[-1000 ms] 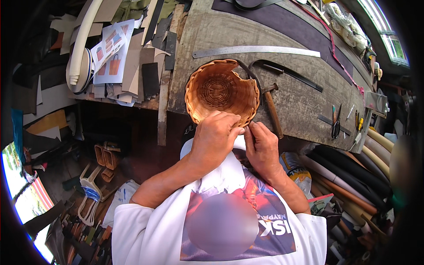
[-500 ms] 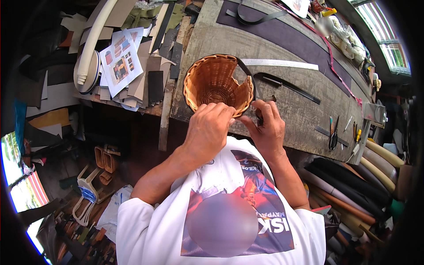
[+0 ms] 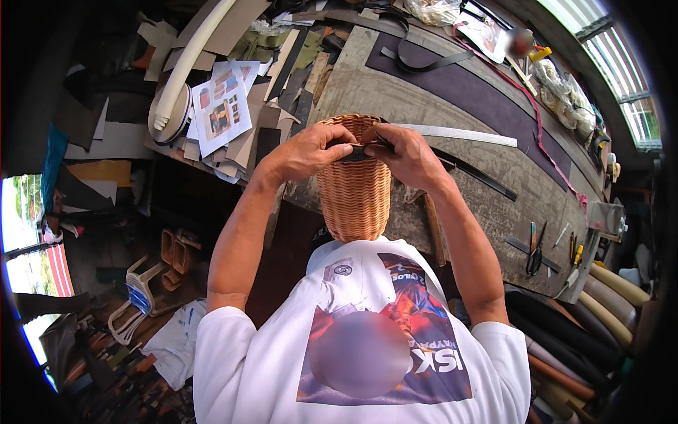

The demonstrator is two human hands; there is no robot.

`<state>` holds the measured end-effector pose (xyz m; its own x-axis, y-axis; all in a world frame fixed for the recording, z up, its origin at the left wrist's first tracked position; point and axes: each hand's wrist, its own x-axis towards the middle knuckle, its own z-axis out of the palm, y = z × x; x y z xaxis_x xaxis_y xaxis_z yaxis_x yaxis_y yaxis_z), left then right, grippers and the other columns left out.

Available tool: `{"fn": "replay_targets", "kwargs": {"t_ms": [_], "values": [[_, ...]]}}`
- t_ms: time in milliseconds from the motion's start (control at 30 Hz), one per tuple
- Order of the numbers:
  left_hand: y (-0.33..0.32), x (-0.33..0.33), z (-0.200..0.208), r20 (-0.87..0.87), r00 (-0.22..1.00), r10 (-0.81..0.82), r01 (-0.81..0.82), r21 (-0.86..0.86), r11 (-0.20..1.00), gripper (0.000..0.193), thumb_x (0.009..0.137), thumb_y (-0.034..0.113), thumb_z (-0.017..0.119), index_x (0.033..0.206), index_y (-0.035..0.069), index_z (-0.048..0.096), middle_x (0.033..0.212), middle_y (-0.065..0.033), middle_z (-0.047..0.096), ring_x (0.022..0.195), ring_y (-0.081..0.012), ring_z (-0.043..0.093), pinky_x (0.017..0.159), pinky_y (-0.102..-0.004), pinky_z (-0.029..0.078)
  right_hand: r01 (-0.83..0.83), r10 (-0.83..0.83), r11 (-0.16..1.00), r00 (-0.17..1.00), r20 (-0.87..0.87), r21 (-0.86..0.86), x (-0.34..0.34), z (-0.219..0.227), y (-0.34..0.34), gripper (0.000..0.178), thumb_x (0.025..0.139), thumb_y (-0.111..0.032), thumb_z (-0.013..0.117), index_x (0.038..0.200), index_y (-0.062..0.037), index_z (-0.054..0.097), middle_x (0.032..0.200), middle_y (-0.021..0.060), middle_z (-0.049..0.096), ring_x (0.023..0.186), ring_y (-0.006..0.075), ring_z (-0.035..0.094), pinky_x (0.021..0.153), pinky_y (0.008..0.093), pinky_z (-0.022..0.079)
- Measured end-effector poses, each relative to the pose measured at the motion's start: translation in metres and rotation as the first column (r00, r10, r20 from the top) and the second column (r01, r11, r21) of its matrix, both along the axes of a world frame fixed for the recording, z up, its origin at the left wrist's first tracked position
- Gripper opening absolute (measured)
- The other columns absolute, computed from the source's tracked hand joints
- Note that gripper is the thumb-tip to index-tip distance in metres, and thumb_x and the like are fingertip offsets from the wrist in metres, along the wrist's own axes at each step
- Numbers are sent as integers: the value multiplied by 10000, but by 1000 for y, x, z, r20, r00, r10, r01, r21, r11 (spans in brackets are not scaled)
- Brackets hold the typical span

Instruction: Assembling and attaching leather rim trims and handles to a woven wicker basket using a hammer and small nails.

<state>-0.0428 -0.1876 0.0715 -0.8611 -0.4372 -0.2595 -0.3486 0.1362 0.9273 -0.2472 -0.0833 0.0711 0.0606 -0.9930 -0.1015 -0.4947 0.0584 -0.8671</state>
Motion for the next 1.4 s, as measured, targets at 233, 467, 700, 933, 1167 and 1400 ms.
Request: {"fn": "replay_targets", "kwargs": {"t_ms": [233, 467, 700, 933, 1167, 1400], "values": [[-6, -2, -4, 49, 999, -16, 20, -93, 995, 245, 948, 170, 641, 1088, -31, 649, 957, -69, 660, 891, -131, 603, 815, -298, 495, 18, -18, 998, 1000, -14, -57, 0, -8, -7, 192, 881, -107, 672, 1048, -13, 668, 983, 190, 697, 913, 367, 669, 793, 434, 509], [-18, -4, -25, -51, 998, 32, -33, -9, 999, 250, 946, 177, 635, 1076, -36, 658, 932, -77, 677, 836, -145, 605, 776, -312, 497, 51, -58, 992, 997, -56, -116, 2, -23, -19, 190, 905, -99, 660, 1077, -18, 663, 987, 164, 705, 924, 319, 678, 814, 403, 512], [-10, -14, -49, -145, 985, 92, -150, -469, 870, 209, 976, 147, 580, 1069, -24, 656, 977, -95, 671, 863, -149, 598, 794, -299, 475, 168, -181, 966, 982, -50, -196, 5, -35, -24, 159, 885, -76, 641, 1027, -12, 672, 968, 186, 691, 875, 390, 664, 744, 450, 513], [-17, -14, -46, -136, 982, 130, -158, -223, 962, 204, 976, 179, 571, 1024, 4, 665, 882, -94, 663, 850, -222, 576, 812, -357, 448, 153, -169, 965, 984, -60, -214, 2, -43, -31, 187, 881, -144, 684, 1022, -21, 686, 935, 191, 697, 872, 387, 670, 733, 446, 513], [-17, -28, -56, -142, 983, 116, -170, -461, 871, 207, 971, 209, 592, 1009, 20, 667, 891, -95, 669, 893, -240, 583, 829, -384, 452, 278, -278, 960, 961, 11, -39, -3, -32, -28, 212, 882, -189, 707, 996, -9, 710, 835, 195, 700, 781, 323, 685, 718, 410, 516], [-17, -26, -51, -154, 973, 174, -224, -417, 881, 187, 975, 166, 578, 919, 0, 643, 839, -110, 639, 810, -260, 581, 788, -363, 437, 777, -780, 625, 626, -11, -72, -83, -98, 73, 330, 976, -255, 606, 1229, -43, 617, 1053, 162, 637, 918, 308, 637, 808, 410, 505]]}}
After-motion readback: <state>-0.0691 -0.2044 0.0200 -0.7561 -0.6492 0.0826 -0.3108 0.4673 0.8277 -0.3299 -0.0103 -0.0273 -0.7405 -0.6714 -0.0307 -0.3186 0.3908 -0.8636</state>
